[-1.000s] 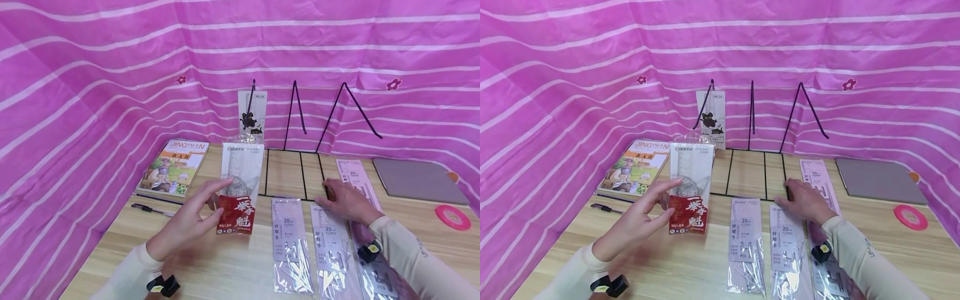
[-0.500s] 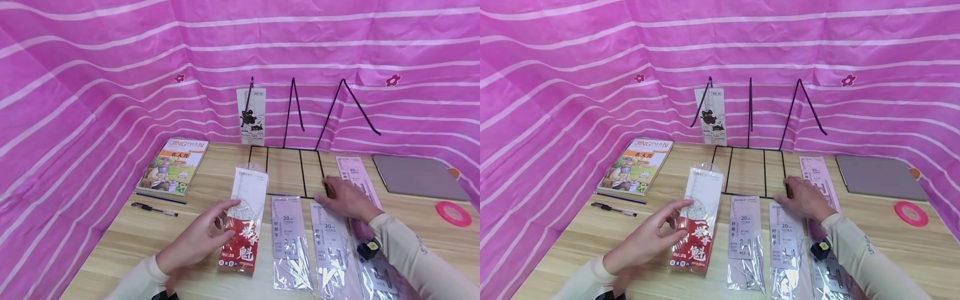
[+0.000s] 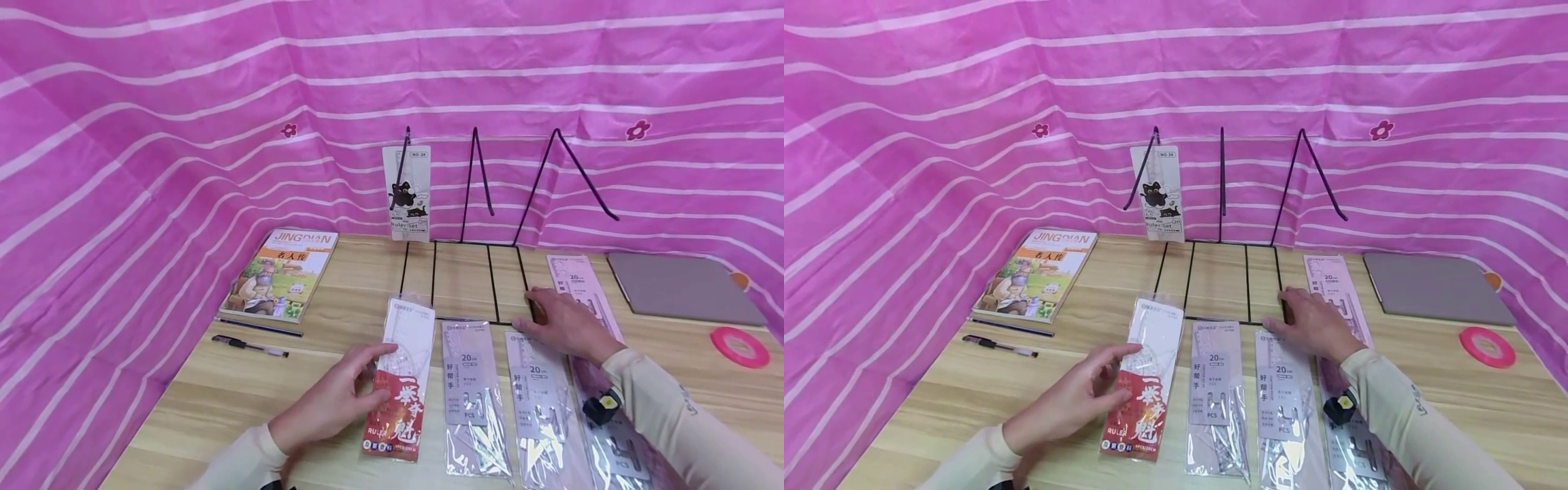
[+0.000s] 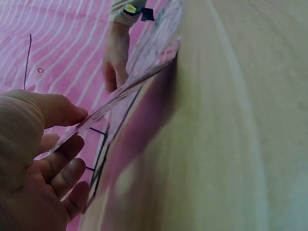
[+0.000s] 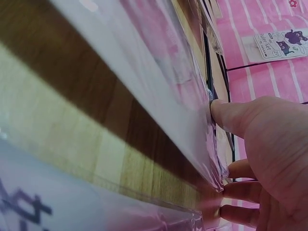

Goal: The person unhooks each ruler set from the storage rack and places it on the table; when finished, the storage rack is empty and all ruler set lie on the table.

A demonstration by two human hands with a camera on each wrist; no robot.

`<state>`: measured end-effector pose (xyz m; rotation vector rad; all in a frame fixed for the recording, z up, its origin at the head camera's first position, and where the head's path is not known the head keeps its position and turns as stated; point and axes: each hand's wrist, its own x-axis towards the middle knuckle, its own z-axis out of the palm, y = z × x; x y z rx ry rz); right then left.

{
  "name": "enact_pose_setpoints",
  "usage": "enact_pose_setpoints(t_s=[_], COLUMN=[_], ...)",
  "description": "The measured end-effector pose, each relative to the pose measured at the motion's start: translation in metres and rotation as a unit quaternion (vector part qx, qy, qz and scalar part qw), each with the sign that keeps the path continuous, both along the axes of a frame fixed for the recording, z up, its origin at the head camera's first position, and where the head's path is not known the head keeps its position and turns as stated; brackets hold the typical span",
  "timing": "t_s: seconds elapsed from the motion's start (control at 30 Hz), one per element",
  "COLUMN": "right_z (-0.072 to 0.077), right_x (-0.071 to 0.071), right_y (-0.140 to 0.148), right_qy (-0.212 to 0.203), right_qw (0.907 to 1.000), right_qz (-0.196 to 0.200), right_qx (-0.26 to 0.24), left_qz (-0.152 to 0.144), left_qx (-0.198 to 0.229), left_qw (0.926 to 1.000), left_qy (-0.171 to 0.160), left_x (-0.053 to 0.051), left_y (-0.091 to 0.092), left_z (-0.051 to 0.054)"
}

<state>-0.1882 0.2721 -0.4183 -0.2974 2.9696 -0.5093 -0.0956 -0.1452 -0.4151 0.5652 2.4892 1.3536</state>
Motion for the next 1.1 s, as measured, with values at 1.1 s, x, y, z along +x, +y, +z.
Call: enact_pose_setpoints(t_s=[1.1], right_z=[-0.001], right_x=[0.001], right_y=[0.0], right_qy=[0.005], right_qw=[1.0], right_qz=[0.005], right_qx=[0.0], left_qz=[-0.011], left_qx=[-0.208], left_qw=[0.9664], left_qy=[0.15], left_x=[-0.009], left_y=[0.001], left_z=[-0.008])
